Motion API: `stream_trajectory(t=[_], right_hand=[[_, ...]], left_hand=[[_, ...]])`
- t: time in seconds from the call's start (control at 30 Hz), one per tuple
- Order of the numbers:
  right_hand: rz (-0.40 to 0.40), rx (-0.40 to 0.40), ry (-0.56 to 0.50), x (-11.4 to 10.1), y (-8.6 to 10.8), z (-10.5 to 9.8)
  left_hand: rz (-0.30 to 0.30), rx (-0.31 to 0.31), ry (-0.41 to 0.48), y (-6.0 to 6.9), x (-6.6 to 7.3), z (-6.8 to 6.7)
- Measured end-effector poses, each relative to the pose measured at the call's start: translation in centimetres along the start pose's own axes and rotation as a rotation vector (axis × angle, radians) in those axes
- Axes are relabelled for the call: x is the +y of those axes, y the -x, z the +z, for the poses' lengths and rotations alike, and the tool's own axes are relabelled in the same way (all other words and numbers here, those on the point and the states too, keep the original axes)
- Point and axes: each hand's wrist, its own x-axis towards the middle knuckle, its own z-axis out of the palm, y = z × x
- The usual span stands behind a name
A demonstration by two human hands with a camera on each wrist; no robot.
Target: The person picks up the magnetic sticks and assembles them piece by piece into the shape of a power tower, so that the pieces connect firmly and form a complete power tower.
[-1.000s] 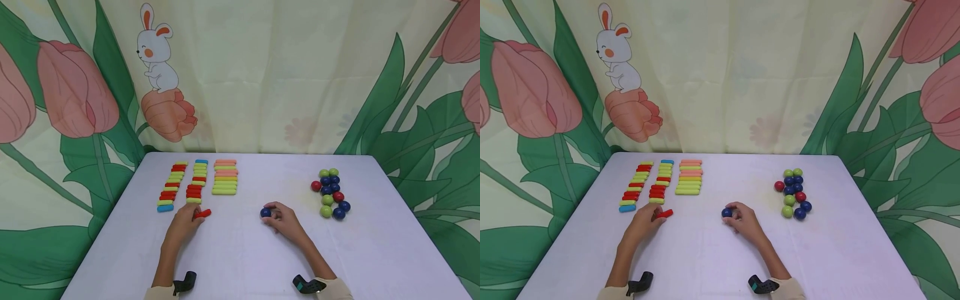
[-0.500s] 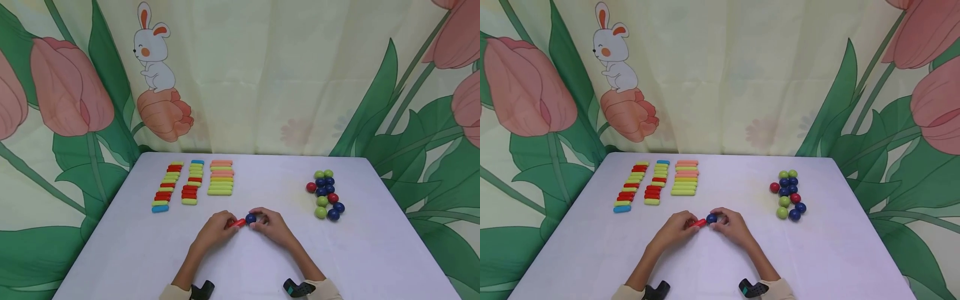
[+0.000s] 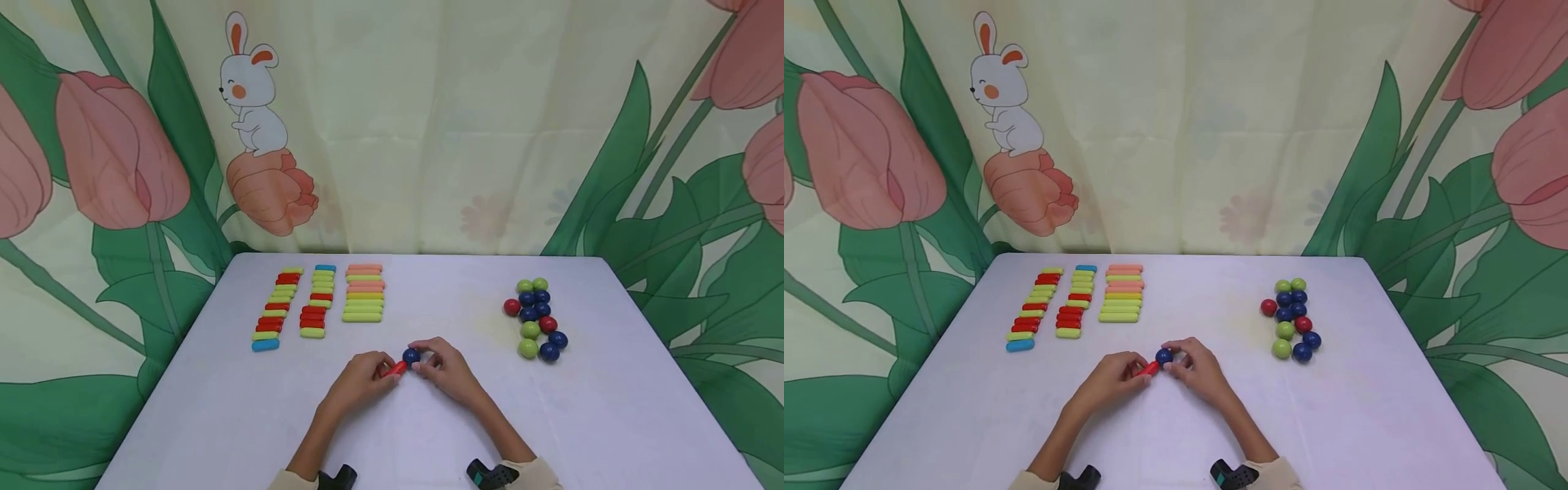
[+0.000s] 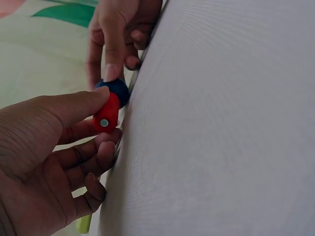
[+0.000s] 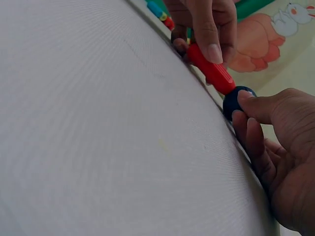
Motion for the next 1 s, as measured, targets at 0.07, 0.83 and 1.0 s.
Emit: stream_trajectory(t=[0.07,0.83,1.0], right_hand=[[-0.006,0.008,0.005,-0.1,0.1,0.1],[0.088,0.696,0.399,1.6,-0.3,-5.1],[0.151,0.726,0.639,2.2,1.3,-8.8]], left_hand=[[-0.002,-0.013,0.004,0.0,0.1,0.1],[0.327,-0.112,-0.198,-0.7,0.1,0.1],[0.361,-0.146,-0.223,-0.7,0.0,0.0]])
